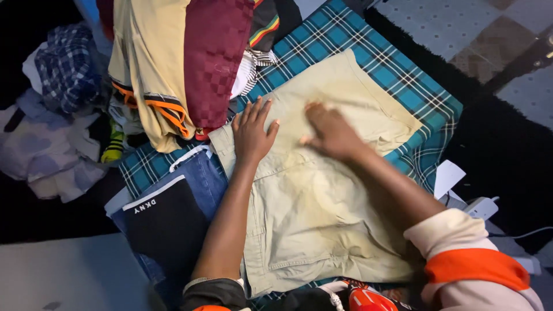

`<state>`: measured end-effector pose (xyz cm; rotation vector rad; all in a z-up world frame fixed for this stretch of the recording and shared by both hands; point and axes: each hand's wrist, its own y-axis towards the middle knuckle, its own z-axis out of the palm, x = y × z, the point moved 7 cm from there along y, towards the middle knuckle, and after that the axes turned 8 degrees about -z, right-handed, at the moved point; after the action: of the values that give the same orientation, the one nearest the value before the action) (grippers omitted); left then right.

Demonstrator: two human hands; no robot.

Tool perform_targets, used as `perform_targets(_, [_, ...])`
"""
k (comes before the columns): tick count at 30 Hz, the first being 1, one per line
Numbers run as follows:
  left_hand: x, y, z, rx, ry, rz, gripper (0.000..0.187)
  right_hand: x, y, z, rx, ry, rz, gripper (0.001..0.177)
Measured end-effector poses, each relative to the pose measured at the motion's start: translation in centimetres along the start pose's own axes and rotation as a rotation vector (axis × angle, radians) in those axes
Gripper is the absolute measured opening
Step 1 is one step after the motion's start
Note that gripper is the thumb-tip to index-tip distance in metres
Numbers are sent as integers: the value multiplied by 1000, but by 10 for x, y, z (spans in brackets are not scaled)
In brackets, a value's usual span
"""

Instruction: The person is folding various items of clothing, including khaki shorts and undergarments, while sitting on a bed.

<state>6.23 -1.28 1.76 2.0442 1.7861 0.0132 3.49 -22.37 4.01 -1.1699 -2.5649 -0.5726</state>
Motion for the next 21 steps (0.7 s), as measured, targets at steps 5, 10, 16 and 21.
perform_targets(5, [2,-1,-1,-10,-16,-11,57,-110,1,-23,27,-139,347,97])
perform_targets(10, [0,1,-3,0,-30,-6,58,-145,-5,-34,-51,-241,523,90])
perform_targets(16, [-2,1,-3,17,7,-16,59,-9,40,12,-19,20,-49,93])
perform_targets(21, [0,0,-1,1,1,1,59,-27,56,43,19,-116,-54,91])
